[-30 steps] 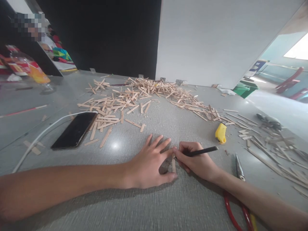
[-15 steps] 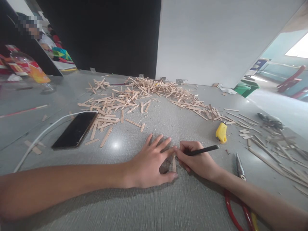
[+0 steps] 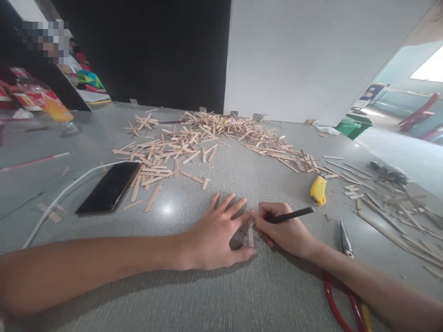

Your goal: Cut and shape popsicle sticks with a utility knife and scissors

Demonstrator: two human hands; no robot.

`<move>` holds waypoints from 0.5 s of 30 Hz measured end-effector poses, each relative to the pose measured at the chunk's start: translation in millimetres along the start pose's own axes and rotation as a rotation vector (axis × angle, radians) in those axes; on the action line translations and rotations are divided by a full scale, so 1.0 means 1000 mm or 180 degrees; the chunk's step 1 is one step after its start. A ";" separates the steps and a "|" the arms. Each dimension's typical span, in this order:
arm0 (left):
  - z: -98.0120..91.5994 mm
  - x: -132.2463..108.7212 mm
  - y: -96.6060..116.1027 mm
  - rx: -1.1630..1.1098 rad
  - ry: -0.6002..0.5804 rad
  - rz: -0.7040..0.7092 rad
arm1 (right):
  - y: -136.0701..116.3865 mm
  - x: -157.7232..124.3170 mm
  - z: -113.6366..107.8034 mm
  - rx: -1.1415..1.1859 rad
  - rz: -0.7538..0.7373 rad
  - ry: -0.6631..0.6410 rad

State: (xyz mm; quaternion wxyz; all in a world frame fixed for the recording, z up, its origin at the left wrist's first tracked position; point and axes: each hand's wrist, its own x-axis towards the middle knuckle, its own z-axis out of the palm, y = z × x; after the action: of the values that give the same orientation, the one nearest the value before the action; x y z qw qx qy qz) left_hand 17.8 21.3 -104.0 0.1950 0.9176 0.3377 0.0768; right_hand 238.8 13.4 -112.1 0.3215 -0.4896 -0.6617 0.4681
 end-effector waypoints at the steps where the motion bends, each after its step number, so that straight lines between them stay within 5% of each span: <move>1: 0.000 0.000 0.000 0.0021 -0.0010 -0.0005 | 0.000 0.000 0.000 -0.0002 -0.0002 -0.0011; 15: -0.001 0.001 0.002 0.0202 -0.0081 -0.0038 | -0.003 0.000 -0.001 0.0044 -0.0005 -0.0065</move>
State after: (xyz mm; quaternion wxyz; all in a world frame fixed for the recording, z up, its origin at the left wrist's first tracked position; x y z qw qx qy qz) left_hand 19.4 20.5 -101.7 0.1706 0.9222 0.3429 0.0532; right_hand 238.4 13.7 -109.5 0.3185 -0.4820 -0.6621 0.4774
